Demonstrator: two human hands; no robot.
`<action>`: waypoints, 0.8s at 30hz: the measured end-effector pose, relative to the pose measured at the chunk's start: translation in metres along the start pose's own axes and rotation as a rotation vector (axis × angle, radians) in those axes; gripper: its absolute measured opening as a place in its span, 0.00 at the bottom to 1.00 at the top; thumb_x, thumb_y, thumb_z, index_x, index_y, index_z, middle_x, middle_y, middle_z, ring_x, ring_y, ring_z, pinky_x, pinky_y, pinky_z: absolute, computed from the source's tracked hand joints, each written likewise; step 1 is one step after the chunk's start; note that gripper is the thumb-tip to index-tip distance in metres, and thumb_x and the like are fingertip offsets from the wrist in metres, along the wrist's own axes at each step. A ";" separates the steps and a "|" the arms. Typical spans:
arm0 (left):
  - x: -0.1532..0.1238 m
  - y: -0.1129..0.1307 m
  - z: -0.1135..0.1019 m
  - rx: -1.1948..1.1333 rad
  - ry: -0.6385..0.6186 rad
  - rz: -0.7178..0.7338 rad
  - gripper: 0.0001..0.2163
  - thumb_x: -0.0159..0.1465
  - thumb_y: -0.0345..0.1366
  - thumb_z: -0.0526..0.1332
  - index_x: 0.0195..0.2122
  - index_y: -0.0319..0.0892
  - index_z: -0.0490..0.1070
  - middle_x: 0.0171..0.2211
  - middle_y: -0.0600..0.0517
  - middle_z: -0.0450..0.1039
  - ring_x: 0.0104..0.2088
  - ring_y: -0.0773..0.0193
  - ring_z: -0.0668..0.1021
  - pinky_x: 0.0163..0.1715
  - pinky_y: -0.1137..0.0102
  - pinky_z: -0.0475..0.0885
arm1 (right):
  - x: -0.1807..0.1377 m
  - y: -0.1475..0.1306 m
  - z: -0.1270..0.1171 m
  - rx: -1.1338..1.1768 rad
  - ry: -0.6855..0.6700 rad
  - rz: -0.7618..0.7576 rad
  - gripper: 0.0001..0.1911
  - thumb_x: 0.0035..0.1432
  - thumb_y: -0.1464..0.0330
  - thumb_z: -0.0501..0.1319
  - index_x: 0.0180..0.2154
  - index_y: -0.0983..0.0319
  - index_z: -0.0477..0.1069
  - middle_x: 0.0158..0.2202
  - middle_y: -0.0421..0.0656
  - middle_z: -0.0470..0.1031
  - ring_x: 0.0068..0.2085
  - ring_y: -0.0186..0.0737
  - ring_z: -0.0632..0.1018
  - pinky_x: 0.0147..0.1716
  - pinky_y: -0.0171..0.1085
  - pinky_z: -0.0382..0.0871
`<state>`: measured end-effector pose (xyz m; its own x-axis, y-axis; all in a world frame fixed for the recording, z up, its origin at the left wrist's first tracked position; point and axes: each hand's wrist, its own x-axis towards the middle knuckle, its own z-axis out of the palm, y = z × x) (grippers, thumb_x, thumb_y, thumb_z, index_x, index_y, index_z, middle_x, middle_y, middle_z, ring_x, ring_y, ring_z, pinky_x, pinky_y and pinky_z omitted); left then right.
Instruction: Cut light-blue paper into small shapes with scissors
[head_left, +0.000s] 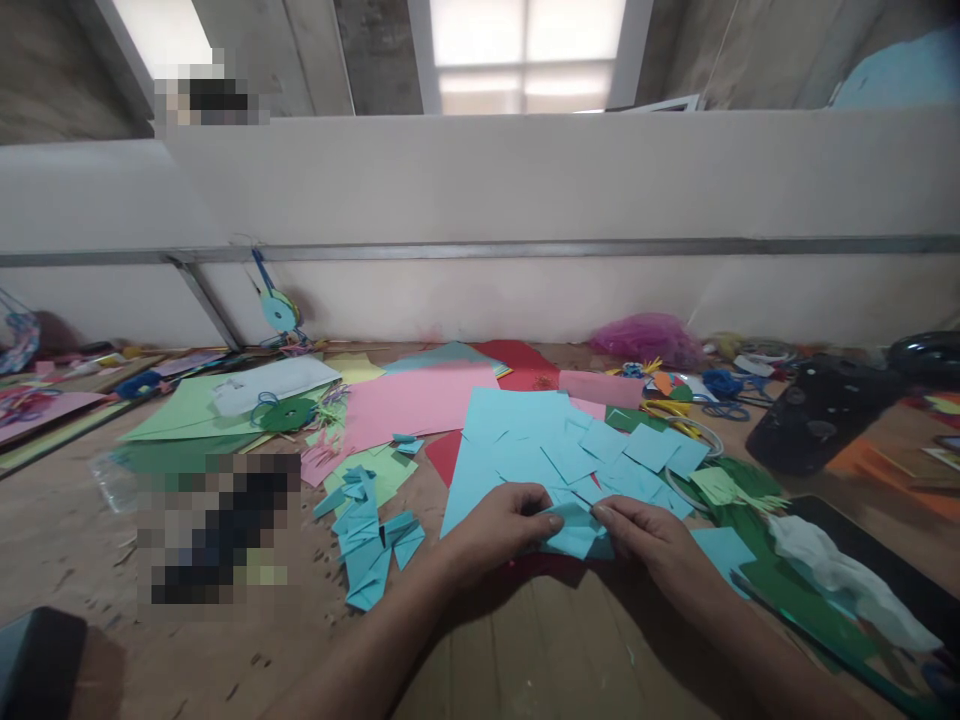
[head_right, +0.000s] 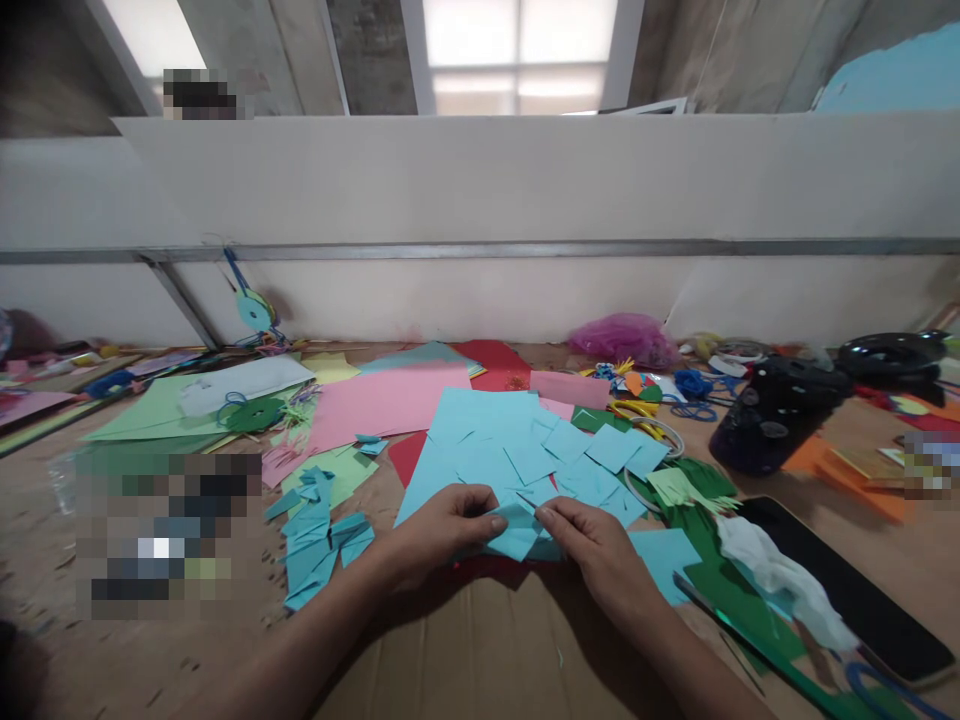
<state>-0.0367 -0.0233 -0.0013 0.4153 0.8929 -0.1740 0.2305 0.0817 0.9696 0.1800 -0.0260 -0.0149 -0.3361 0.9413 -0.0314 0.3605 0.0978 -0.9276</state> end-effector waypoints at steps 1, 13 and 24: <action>0.000 0.000 0.000 -0.007 0.001 0.001 0.11 0.57 0.42 0.63 0.26 0.40 0.66 0.23 0.56 0.62 0.24 0.69 0.63 0.24 0.70 0.55 | 0.000 -0.001 -0.001 -0.005 0.017 0.003 0.20 0.62 0.53 0.53 0.26 0.60 0.65 0.23 0.36 0.61 0.29 0.37 0.64 0.29 0.34 0.57; 0.004 -0.006 0.001 -0.138 0.170 0.097 0.14 0.59 0.44 0.62 0.25 0.41 0.61 0.22 0.57 0.59 0.23 0.70 0.60 0.23 0.70 0.53 | 0.013 0.023 -0.025 -0.673 0.326 -0.139 0.18 0.59 0.60 0.55 0.46 0.58 0.75 0.43 0.49 0.75 0.46 0.54 0.73 0.44 0.47 0.63; 0.013 -0.005 0.000 -0.141 0.303 0.228 0.17 0.56 0.50 0.63 0.25 0.42 0.63 0.21 0.57 0.62 0.24 0.68 0.66 0.26 0.71 0.60 | 0.033 -0.047 0.015 0.218 0.106 0.074 0.18 0.47 0.52 0.66 0.25 0.61 0.69 0.22 0.37 0.68 0.26 0.37 0.69 0.27 0.35 0.58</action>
<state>-0.0323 -0.0119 -0.0087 0.1586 0.9835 0.0868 0.0303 -0.0927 0.9952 0.1388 -0.0049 0.0225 -0.2183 0.9731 -0.0735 0.1809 -0.0337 -0.9829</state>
